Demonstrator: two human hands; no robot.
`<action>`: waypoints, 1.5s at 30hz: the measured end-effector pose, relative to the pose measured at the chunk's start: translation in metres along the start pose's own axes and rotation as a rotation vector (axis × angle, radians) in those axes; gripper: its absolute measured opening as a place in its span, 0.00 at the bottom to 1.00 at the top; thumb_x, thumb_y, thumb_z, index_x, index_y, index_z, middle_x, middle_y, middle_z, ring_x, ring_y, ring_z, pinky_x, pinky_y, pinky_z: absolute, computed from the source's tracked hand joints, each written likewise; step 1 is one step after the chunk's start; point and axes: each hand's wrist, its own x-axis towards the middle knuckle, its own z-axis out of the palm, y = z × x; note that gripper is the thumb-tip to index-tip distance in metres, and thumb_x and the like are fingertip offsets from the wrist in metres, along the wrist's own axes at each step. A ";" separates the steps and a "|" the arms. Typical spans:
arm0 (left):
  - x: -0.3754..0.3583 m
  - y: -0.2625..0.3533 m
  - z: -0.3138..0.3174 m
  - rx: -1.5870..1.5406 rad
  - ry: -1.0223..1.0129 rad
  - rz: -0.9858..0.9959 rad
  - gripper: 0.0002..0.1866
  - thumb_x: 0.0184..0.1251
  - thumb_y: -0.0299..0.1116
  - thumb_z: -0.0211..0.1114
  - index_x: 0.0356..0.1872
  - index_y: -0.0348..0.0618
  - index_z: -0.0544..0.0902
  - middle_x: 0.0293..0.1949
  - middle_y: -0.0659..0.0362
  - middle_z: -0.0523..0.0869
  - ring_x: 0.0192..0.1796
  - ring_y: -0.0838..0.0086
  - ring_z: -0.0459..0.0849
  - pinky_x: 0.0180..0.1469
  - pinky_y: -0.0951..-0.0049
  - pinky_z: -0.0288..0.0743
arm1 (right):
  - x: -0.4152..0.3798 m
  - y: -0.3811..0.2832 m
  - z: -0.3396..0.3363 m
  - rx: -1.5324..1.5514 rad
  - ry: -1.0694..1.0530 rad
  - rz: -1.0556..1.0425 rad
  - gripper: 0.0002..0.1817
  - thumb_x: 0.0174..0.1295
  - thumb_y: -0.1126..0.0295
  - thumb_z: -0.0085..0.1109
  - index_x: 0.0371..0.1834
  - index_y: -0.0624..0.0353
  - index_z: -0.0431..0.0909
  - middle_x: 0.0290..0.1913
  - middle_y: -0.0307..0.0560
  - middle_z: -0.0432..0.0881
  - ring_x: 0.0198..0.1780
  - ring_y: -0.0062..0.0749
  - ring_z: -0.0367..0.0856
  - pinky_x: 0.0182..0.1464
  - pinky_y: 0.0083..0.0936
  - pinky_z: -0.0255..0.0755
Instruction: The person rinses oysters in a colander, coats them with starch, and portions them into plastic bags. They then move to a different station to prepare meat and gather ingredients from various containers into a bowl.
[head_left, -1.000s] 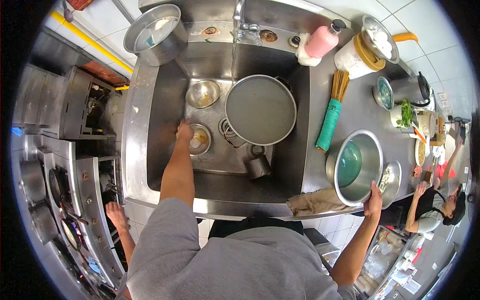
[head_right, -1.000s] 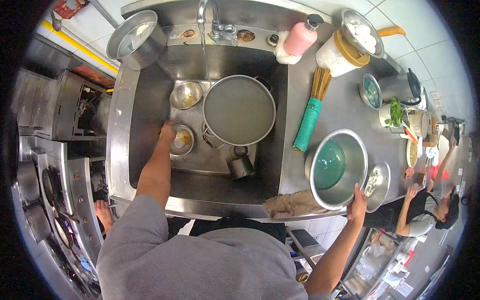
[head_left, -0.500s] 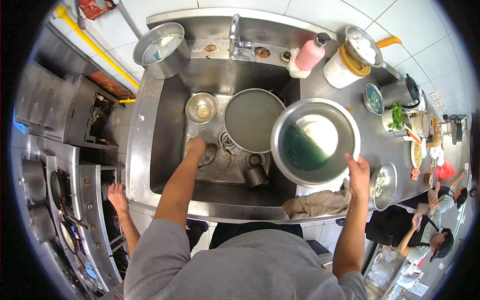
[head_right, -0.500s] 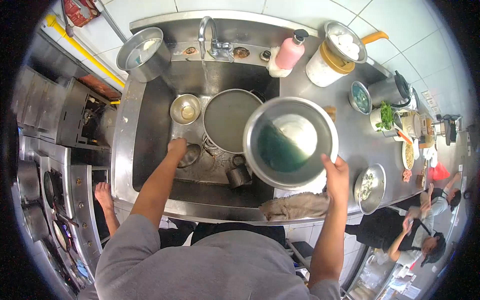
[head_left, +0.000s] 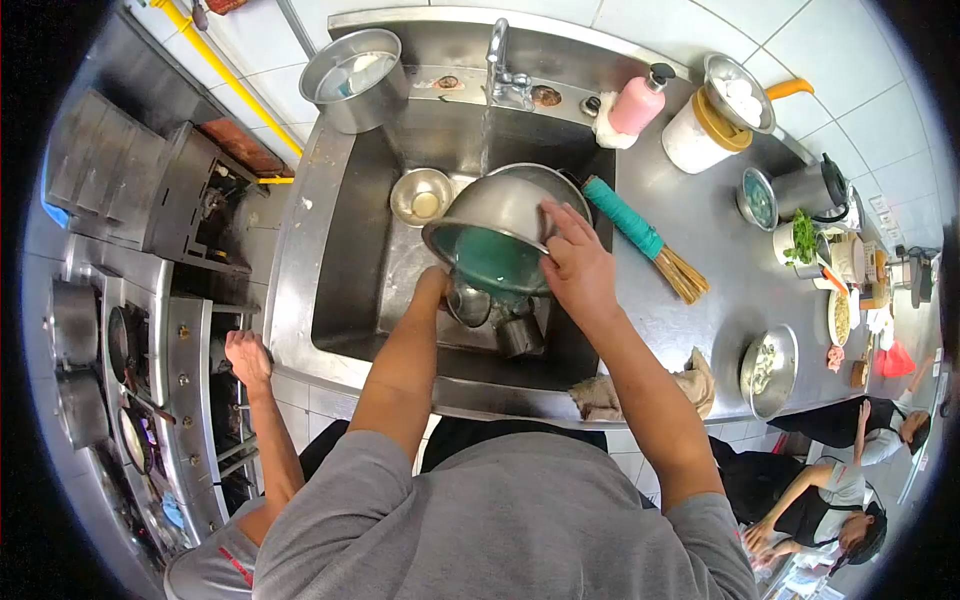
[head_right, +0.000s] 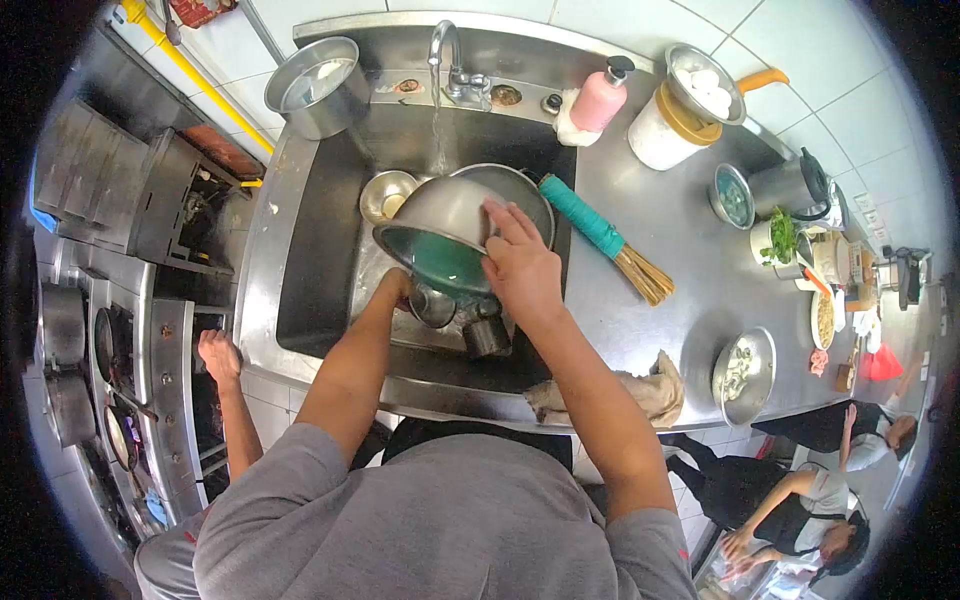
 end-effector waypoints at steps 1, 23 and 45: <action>-0.007 0.002 0.003 -0.058 0.048 0.083 0.22 0.56 0.26 0.70 0.54 0.36 0.81 0.48 0.48 0.87 0.36 0.59 0.90 0.33 0.60 0.85 | 0.000 -0.003 0.004 -0.033 -0.008 -0.057 0.09 0.48 0.75 0.66 0.23 0.57 0.72 0.66 0.41 0.77 0.64 0.48 0.78 0.48 0.36 0.82; -0.122 -0.046 -0.064 0.211 0.881 0.480 0.07 0.59 0.25 0.64 0.38 0.44 0.84 0.39 0.50 0.89 0.41 0.54 0.88 0.44 0.59 0.81 | -0.003 0.101 0.102 0.094 0.357 0.287 0.16 0.48 0.84 0.55 0.42 0.62 0.77 0.58 0.54 0.75 0.63 0.53 0.70 0.66 0.43 0.63; -0.118 0.000 -0.008 -1.410 0.081 0.354 0.34 0.63 0.41 0.71 0.64 0.32 0.70 0.57 0.45 0.81 0.50 0.56 0.86 0.45 0.53 0.82 | 0.031 -0.020 -0.020 0.214 0.413 -0.218 0.11 0.41 0.84 0.58 0.25 0.58 0.68 0.60 0.47 0.77 0.66 0.56 0.70 0.70 0.55 0.60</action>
